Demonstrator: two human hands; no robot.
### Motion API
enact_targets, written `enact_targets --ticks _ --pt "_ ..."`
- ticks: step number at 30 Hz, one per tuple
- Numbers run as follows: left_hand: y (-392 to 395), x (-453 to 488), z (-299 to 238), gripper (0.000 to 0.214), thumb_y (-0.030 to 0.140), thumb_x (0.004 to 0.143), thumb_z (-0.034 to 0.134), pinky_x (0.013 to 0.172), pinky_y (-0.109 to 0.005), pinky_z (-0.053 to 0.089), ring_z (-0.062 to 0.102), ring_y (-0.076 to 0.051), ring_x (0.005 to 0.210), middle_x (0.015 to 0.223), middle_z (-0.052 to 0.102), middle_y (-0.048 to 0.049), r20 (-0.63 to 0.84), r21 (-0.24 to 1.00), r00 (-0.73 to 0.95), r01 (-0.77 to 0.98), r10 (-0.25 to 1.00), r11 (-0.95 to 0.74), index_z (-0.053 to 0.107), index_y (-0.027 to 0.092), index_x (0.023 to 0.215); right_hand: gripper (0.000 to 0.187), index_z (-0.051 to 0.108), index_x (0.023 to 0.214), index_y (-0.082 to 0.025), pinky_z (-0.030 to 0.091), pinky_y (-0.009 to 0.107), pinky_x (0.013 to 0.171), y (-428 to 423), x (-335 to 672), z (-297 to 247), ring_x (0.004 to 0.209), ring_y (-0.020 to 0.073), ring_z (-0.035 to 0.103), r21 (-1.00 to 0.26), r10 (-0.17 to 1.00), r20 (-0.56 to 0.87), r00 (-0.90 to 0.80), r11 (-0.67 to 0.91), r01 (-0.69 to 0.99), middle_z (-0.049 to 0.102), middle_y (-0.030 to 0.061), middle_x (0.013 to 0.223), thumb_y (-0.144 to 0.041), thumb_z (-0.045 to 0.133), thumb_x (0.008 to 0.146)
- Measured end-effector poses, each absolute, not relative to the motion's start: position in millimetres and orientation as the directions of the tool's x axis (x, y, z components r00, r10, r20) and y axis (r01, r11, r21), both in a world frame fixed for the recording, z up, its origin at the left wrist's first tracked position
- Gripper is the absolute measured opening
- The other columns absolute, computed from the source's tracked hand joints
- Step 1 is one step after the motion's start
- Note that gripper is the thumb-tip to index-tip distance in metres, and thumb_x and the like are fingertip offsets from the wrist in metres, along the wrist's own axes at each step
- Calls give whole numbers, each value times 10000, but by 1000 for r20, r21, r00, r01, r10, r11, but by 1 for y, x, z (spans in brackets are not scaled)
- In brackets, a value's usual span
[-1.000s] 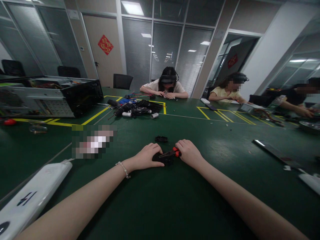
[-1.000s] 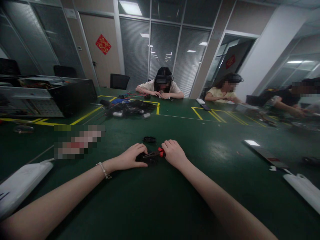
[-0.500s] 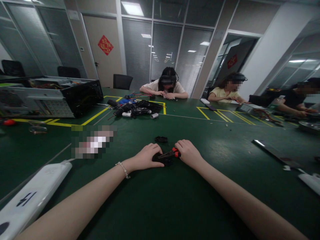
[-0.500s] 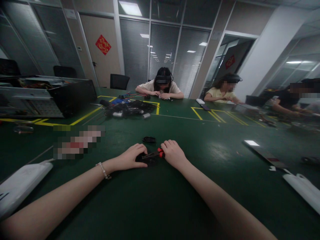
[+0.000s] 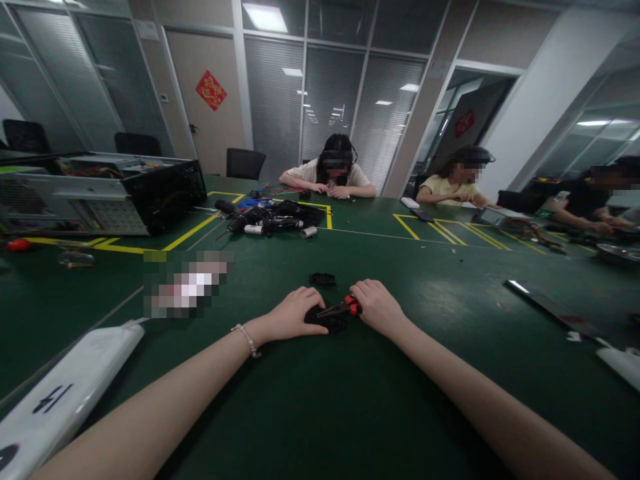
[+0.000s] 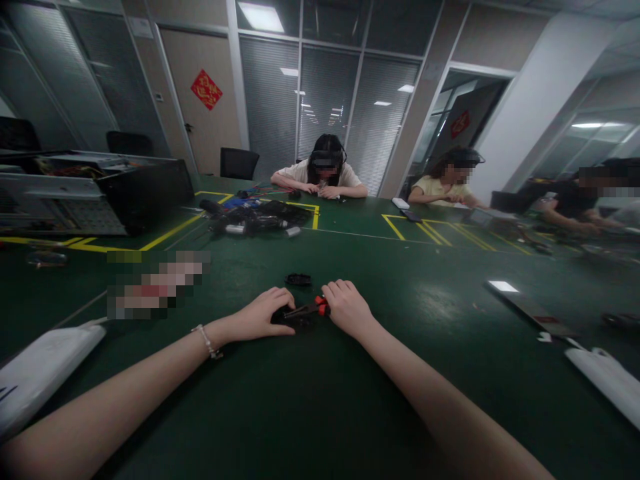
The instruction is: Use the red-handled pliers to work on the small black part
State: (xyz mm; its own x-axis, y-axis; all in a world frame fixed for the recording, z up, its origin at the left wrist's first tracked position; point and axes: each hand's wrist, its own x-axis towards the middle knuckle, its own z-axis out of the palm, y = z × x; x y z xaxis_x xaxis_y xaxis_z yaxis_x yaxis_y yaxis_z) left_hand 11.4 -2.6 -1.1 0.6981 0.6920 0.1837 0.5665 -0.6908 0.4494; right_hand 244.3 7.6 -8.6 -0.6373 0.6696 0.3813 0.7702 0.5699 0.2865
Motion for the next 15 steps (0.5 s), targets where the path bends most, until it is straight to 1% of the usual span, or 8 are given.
enact_targets --ticks 4,6,10,15 --pt "-2 11 -2 370 501 713 572 756 -309 359 437 -208 892 979 484 -30 180 453 698 567 693 -688 497 204 921 358 500 1070 -83 338 330 789 8 245 -10 878 214 485 289 658 398 -639 571 769 572 112 953 -85 442 718" --pt "-2 11 -2 365 499 715 571 754 -307 358 438 -207 890 974 484 -29 180 454 695 569 696 -686 497 203 915 327 517 1042 -85 342 327 780 8 245 -10 868 212 488 286 663 393 -637 570 770 575 109 936 -86 434 726" --pt "-2 11 -1 359 495 716 573 751 -304 358 439 -203 884 970 485 -25 182 451 698 566 692 -690 494 202 908 215 557 911 -114 346 316 751 8 244 -8 824 199 491 278 677 380 -630 567 776 576 94 878 -92 434 736" --pt "-3 11 0 353 496 720 568 746 -303 360 437 -202 883 972 484 -22 173 451 699 570 694 -687 494 205 906 191 557 886 -124 338 309 746 7 243 -7 816 195 482 291 674 379 -635 564 773 573 88 875 -92 445 734"
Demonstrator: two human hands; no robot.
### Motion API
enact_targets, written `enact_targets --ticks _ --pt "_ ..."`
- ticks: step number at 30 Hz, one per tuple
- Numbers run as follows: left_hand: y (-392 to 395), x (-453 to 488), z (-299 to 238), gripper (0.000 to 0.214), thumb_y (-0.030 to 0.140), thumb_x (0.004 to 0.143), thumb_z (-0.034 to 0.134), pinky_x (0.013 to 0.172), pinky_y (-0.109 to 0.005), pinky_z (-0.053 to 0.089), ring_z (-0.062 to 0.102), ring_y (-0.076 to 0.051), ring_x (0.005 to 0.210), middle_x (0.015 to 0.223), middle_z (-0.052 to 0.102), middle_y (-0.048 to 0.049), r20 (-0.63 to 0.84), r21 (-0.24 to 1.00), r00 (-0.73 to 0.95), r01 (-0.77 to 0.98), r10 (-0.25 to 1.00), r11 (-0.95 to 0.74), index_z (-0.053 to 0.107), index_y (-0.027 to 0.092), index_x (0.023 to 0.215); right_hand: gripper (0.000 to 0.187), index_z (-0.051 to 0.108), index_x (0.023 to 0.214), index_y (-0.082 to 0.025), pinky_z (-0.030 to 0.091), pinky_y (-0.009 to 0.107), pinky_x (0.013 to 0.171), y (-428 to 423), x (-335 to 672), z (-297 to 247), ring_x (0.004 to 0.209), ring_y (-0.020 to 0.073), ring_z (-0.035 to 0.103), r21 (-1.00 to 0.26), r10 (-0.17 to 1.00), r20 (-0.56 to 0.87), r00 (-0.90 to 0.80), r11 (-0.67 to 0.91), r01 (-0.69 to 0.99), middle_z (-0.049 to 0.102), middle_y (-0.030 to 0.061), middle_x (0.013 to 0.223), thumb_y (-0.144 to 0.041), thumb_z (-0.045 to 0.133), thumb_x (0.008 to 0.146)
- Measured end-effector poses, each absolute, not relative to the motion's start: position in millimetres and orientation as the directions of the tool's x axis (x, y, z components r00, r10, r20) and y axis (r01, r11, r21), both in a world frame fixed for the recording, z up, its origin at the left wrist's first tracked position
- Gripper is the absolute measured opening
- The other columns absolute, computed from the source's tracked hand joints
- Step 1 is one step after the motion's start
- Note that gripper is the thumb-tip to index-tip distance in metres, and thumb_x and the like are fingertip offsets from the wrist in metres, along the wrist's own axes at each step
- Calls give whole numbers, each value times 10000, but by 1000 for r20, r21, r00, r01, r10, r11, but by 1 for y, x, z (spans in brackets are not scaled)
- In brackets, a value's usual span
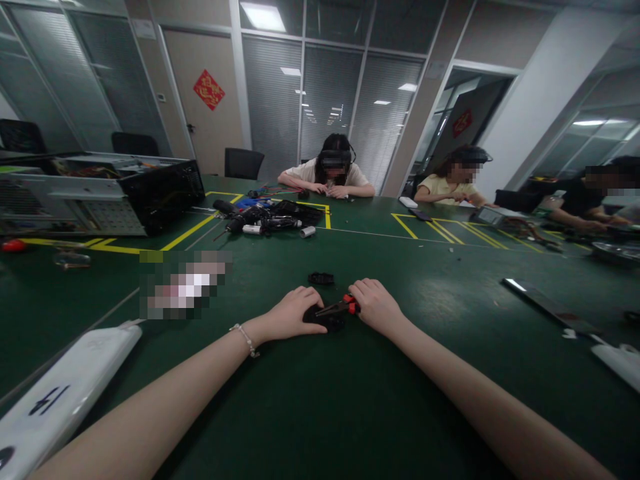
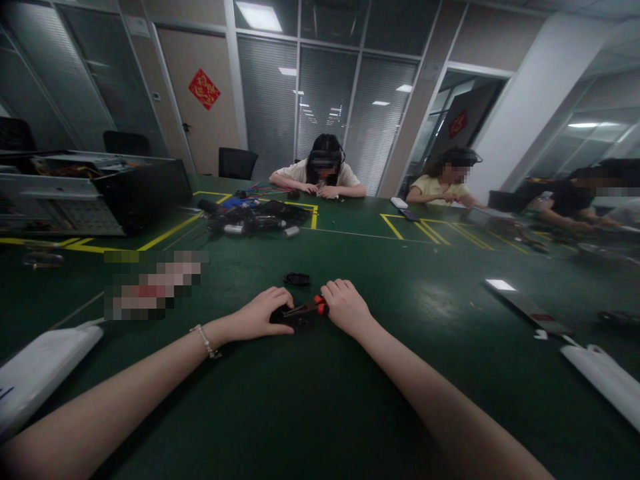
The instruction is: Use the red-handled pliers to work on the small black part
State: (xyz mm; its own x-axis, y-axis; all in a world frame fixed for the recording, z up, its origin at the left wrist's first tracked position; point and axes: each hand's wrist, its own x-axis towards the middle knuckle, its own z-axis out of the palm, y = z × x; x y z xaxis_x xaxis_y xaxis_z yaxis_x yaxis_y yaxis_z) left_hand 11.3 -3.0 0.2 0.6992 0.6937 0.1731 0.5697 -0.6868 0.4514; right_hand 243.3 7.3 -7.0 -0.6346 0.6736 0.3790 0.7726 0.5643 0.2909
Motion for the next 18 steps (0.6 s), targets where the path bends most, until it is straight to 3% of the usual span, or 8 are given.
enact_targets --ticks 18 --pt "-2 11 -2 367 509 714 567 752 -299 355 435 -200 886 964 483 -19 189 444 703 562 686 -698 495 205 907 187 558 888 -120 325 302 742 7 243 -6 816 197 477 284 686 362 -631 564 775 567 92 878 -107 458 731"
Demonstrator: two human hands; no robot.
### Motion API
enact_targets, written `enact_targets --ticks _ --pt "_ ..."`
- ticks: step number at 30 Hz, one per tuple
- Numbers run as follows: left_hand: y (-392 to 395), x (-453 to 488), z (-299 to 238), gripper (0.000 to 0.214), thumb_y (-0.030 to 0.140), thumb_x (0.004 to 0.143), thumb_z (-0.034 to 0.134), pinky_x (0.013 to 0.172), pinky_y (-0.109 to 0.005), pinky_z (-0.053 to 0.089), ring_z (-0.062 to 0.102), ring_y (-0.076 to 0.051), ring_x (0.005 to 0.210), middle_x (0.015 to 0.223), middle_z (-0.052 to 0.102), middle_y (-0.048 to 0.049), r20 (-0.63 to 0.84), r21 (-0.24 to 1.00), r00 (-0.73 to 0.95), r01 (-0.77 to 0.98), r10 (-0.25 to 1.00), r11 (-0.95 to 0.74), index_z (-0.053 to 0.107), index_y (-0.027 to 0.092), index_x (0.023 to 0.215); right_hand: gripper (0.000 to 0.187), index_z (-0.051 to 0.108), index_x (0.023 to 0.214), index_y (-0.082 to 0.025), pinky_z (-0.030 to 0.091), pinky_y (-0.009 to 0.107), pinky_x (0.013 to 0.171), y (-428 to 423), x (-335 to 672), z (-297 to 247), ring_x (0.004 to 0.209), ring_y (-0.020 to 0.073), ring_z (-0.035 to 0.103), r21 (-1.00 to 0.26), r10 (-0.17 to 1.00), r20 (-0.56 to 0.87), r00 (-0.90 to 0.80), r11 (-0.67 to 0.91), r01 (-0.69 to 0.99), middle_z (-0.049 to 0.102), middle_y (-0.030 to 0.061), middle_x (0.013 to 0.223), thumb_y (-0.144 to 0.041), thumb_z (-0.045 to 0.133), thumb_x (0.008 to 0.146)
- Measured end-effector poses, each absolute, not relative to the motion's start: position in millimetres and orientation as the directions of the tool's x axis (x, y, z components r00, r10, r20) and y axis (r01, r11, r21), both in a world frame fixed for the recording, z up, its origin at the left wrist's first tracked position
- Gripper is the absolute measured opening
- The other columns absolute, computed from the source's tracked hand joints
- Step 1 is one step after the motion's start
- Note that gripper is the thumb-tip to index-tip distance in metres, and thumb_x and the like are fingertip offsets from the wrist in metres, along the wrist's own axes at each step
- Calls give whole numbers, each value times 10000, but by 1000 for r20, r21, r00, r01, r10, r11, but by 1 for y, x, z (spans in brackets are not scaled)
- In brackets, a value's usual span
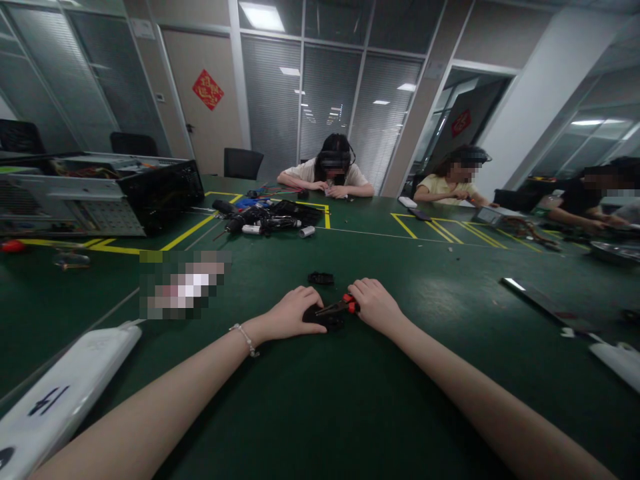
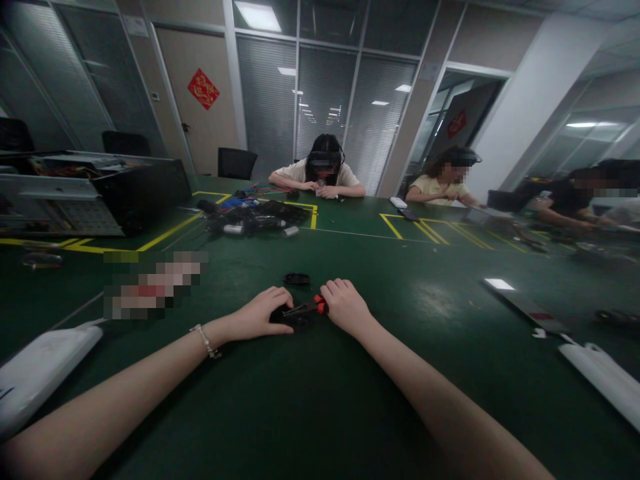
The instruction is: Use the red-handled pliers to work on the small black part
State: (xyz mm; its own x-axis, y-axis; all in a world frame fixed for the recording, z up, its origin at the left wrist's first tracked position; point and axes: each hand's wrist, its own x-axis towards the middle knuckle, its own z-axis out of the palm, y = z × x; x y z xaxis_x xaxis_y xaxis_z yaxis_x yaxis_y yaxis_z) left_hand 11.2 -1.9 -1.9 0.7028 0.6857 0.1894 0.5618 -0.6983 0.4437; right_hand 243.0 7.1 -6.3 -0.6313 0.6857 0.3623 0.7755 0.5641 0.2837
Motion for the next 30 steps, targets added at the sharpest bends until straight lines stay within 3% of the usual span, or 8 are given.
enact_targets --ticks 30 --pt "-4 12 3 367 498 711 575 755 -303 358 436 -204 896 989 482 -23 157 454 696 579 700 -678 502 206 921 206 556 901 -120 323 303 742 9 243 -9 815 195 469 300 667 372 -646 572 763 565 89 872 -87 446 730"
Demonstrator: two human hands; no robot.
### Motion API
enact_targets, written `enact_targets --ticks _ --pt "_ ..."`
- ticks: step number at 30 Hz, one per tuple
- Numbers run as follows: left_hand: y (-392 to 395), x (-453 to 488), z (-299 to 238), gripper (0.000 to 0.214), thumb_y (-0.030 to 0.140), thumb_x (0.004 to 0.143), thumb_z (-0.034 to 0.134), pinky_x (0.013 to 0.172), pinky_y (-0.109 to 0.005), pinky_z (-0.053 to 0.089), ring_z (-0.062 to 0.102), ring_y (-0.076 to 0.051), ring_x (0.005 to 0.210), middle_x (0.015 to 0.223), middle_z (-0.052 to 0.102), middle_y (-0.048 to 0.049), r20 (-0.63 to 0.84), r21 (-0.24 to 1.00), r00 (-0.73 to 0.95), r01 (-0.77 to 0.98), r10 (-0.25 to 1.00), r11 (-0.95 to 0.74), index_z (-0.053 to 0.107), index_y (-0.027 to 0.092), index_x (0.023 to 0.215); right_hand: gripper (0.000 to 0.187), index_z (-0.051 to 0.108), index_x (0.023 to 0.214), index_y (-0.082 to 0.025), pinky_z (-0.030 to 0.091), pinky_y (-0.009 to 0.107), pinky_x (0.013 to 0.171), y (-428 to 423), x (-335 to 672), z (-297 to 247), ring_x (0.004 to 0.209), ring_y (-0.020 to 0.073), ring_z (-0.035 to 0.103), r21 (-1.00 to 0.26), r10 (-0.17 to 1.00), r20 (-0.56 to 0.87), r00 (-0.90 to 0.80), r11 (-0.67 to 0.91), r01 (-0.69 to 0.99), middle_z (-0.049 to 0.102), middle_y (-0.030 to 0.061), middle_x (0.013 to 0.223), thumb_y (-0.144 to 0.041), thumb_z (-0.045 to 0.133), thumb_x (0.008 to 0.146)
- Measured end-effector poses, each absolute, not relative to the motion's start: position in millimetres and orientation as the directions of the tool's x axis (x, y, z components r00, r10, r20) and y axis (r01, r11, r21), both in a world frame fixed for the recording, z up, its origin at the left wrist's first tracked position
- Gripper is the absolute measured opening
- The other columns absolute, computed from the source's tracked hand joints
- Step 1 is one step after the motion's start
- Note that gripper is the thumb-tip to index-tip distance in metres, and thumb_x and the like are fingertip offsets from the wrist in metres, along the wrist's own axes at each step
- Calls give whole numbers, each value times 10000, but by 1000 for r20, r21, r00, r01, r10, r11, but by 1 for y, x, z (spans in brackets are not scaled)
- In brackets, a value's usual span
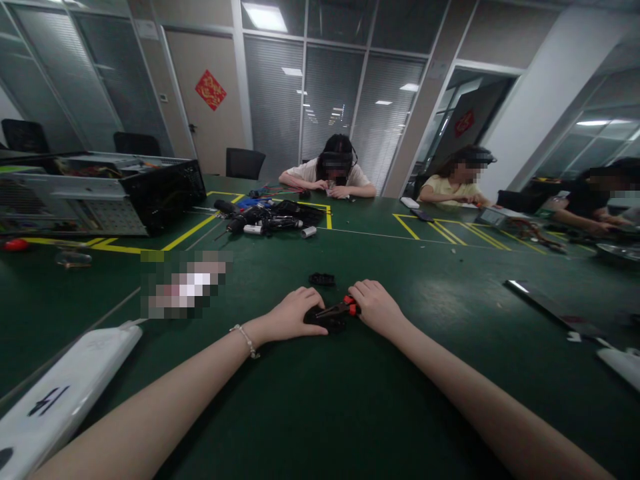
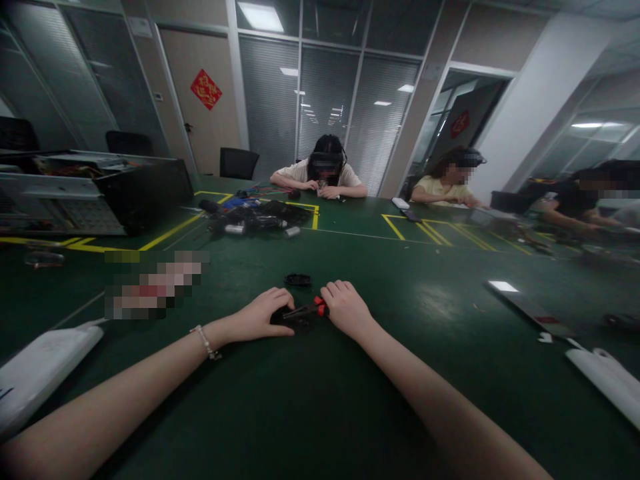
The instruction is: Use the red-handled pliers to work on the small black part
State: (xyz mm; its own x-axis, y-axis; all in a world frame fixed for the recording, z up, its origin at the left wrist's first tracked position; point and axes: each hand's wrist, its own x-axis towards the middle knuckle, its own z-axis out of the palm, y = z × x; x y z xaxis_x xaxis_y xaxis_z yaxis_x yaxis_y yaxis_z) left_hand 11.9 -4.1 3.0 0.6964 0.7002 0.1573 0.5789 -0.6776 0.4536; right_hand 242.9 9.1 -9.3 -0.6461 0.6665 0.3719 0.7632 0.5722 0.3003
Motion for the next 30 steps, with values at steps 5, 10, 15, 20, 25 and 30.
enact_targets --ticks 5,10,15,20,25,30 --pt "-4 12 3 367 501 713 569 753 -305 356 436 -207 889 971 484 -28 158 451 696 580 701 -678 500 200 911 200 556 898 -121 328 302 742 8 242 -8 815 195 474 294 675 366 -640 568 768 565 86 879 -88 445 735" --pt "-3 11 1 362 498 707 579 743 -296 356 437 -196 876 960 485 -17 174 445 698 574 695 -687 495 201 897 208 554 908 -126 330 310 747 7 242 -7 832 200 478 284 681 357 -639 573 769 567 91 888 -90 443 737" --pt "-2 12 0 365 495 706 582 731 -294 358 438 -194 858 940 491 -23 179 451 694 572 697 -685 486 193 887 205 555 902 -126 330 303 737 8 243 -7 821 199 476 279 694 347 -631 566 776 565 89 890 -106 468 717" --pt "-2 12 -1 359 492 711 580 732 -294 357 436 -192 851 940 491 -24 182 444 699 569 691 -692 489 191 884 209 557 891 -124 326 303 733 8 242 -7 814 202 470 283 695 344 -632 565 775 562 89 866 -104 483 696" --pt "-3 12 1 356 487 717 577 745 -295 355 433 -195 877 965 483 -20 171 441 699 576 694 -688 489 199 907 188 556 881 -123 327 302 740 8 241 -7 815 194 473 279 687 350 -637 572 771 566 84 862 -97 461 721" --pt "-3 12 1 354 489 720 572 751 -300 354 432 -199 892 981 481 -21 151 450 702 578 696 -681 489 204 915 195 555 889 -124 334 302 744 8 241 -5 822 193 479 276 680 357 -641 579 767 567 87 874 -85 447 731"
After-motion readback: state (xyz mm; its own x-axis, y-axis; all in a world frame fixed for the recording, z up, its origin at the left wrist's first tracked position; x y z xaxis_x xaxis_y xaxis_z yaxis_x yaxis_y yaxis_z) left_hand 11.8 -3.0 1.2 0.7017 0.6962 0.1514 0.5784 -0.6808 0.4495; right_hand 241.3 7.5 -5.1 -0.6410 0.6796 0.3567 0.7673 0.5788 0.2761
